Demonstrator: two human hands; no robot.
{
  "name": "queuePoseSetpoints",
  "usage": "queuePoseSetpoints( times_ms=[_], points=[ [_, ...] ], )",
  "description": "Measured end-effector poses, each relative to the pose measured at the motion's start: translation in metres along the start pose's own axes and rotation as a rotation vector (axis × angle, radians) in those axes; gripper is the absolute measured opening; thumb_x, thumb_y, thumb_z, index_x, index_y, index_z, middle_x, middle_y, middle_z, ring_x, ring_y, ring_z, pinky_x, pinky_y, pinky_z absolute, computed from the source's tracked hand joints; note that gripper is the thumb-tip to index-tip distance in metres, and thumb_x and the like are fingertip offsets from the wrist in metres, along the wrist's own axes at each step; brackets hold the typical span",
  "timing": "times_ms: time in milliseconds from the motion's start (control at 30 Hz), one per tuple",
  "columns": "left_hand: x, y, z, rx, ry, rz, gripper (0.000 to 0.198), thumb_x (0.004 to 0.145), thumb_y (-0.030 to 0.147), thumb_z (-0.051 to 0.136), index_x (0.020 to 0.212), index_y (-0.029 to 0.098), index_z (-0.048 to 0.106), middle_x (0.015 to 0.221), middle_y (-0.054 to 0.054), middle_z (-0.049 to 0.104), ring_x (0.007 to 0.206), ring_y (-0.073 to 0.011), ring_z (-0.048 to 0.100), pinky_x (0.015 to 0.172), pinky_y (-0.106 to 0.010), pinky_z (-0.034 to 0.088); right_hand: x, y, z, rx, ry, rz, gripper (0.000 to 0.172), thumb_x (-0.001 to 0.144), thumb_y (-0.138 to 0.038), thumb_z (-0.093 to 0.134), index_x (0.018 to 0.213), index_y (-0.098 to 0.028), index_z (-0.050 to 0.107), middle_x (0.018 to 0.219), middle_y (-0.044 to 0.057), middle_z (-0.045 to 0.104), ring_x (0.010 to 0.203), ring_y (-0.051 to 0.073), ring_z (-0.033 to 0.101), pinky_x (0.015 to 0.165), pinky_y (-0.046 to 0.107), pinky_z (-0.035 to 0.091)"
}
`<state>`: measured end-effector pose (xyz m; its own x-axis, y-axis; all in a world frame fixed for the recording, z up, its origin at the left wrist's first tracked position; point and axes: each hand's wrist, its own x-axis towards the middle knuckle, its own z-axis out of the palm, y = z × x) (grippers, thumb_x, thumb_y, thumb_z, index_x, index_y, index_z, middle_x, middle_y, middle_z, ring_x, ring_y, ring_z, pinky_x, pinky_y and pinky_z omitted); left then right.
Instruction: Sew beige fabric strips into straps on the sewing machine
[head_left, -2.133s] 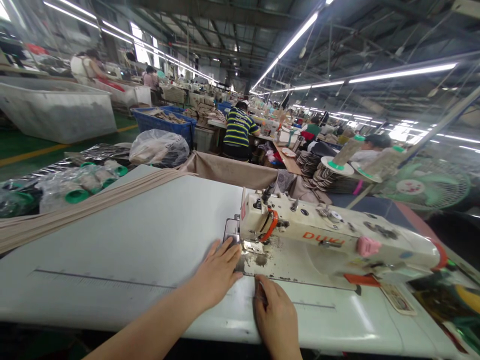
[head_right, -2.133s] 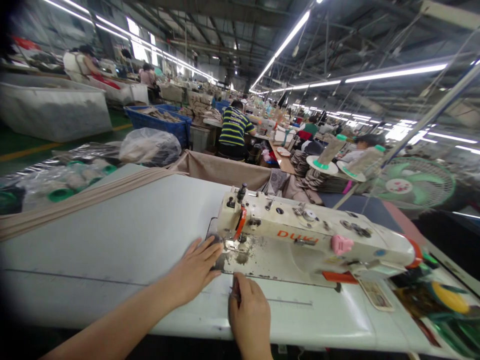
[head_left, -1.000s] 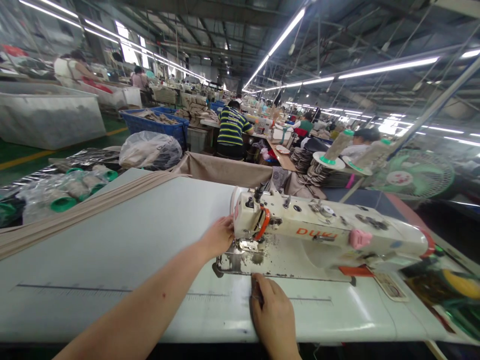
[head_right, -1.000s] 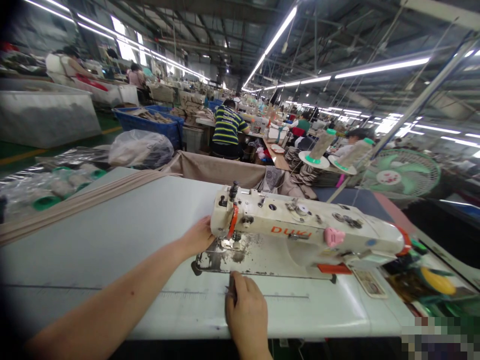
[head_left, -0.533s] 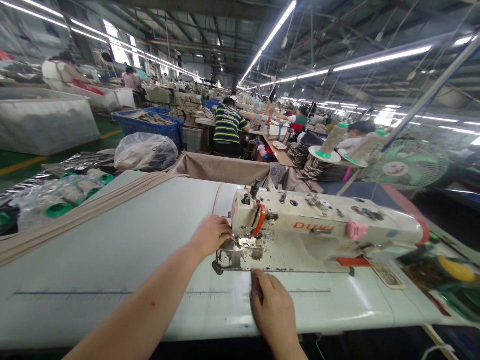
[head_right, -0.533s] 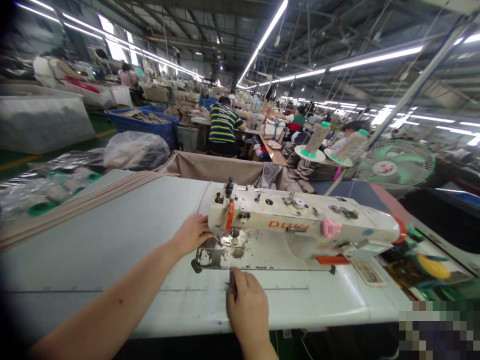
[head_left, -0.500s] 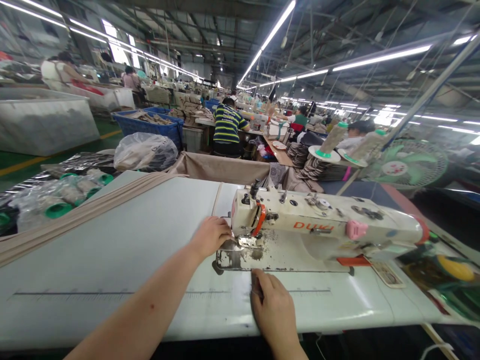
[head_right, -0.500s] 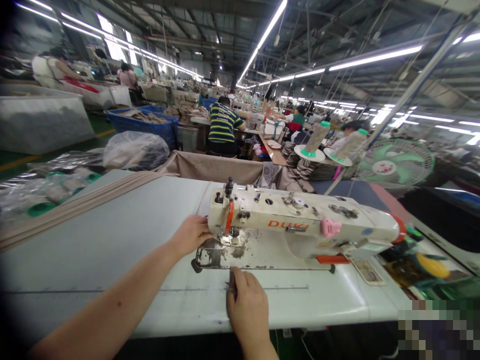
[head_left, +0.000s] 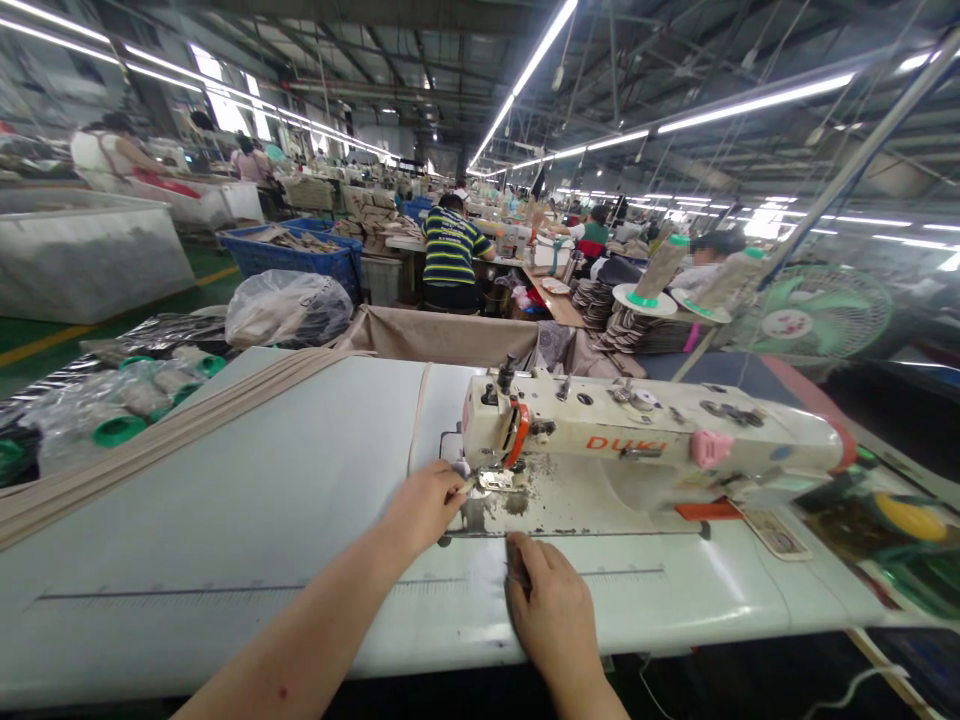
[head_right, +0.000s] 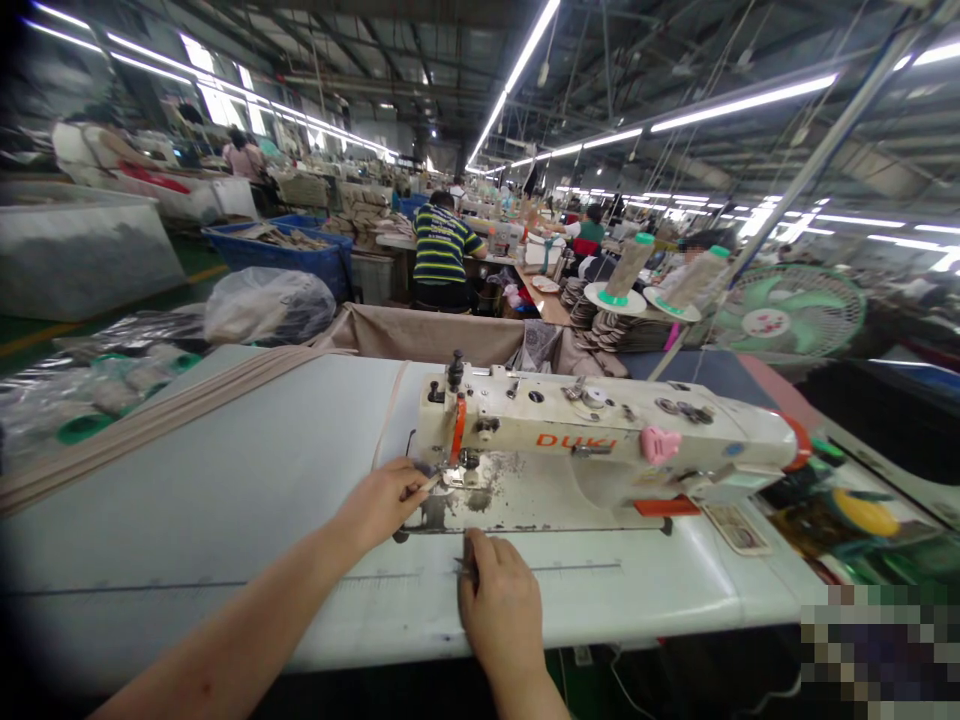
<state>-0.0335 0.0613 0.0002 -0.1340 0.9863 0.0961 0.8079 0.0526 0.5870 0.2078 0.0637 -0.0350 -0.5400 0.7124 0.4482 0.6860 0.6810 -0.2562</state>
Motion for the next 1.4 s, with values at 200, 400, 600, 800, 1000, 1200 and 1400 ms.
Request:
queuePoseSetpoints(
  times_ms=[200,400,600,800,1000,1200,1400],
  points=[
    [-0.016,0.034,0.01,0.142,0.023,-0.092,0.02,0.098,0.023,0.053,0.094,0.017,0.071,0.106,-0.008,0.065,0.093,-0.0215,0.066,0.083,-0.033,0.051,0.001,-0.002,0.0,0.019,0.01,0.004,0.04,0.081,-0.005,0.054,0.117,-0.02,0.062,0.093,0.004,0.072,0.085,0.022,0.065,0.075,0.033,0.047],
    [-0.021,0.053,0.017,0.155,-0.091,-0.178,0.031,0.097,0.012,0.042,0.117,0.013,0.066,0.113,-0.012,0.063,0.101,-0.0233,0.068,0.093,-0.033,0.051,-0.002,-0.001,0.001,0.043,0.039,-0.002,0.038,0.081,-0.006,0.054,0.115,-0.019,0.062,0.091,0.004,0.07,0.084,0.022,0.064,0.076,0.033,0.048],
    [-0.035,0.06,0.02,0.061,-0.184,-0.16,0.053,0.094,0.011,0.05,0.147,0.008,0.044,0.133,-0.017,0.056,0.119,-0.0255,0.064,0.105,-0.033,0.048,-0.006,0.002,0.004,0.096,0.059,0.002,0.037,0.081,-0.007,0.053,0.115,-0.019,0.062,0.091,0.006,0.071,0.084,0.024,0.066,0.076,0.035,0.052],
    [-0.055,0.066,0.011,0.157,-0.201,-0.077,0.067,0.082,0.024,0.076,0.142,0.009,0.049,0.14,-0.018,0.049,0.12,-0.0324,0.062,0.107,-0.044,0.051,-0.009,0.007,-0.005,0.288,0.125,-0.001,0.036,0.086,-0.008,0.052,0.118,-0.022,0.063,0.1,0.005,0.075,0.09,0.022,0.07,0.081,0.033,0.056],
    [-0.056,0.045,0.021,0.21,-0.069,0.165,0.062,0.079,0.028,0.08,0.133,0.011,0.055,0.144,-0.017,0.052,0.138,-0.0321,0.048,0.121,-0.044,0.039,-0.044,0.016,-0.027,0.552,0.186,0.093,0.019,0.101,-0.022,0.053,0.111,-0.025,0.069,0.099,0.004,0.074,0.092,0.018,0.07,0.083,0.028,0.053],
    [-0.054,0.02,0.038,0.356,-0.03,0.388,0.029,0.1,0.025,0.046,0.12,0.012,0.062,0.13,-0.018,0.062,0.126,-0.0321,0.058,0.114,-0.047,0.046,-0.103,0.054,-0.032,0.556,0.3,0.719,0.047,0.102,-0.058,0.044,0.086,-0.021,0.068,0.068,-0.001,0.057,0.067,0.017,0.056,0.067,0.029,0.048],
    [-0.054,0.009,0.036,0.354,-0.074,0.509,0.031,0.1,0.036,0.041,0.102,0.018,0.066,0.118,-0.016,0.066,0.117,-0.0319,0.062,0.107,-0.046,0.049,-0.175,0.135,-0.036,0.371,0.408,1.172,0.054,0.1,-0.065,0.042,0.081,-0.019,0.065,0.066,0.0,0.062,0.063,0.018,0.06,0.064,0.031,0.05]
  ],
)
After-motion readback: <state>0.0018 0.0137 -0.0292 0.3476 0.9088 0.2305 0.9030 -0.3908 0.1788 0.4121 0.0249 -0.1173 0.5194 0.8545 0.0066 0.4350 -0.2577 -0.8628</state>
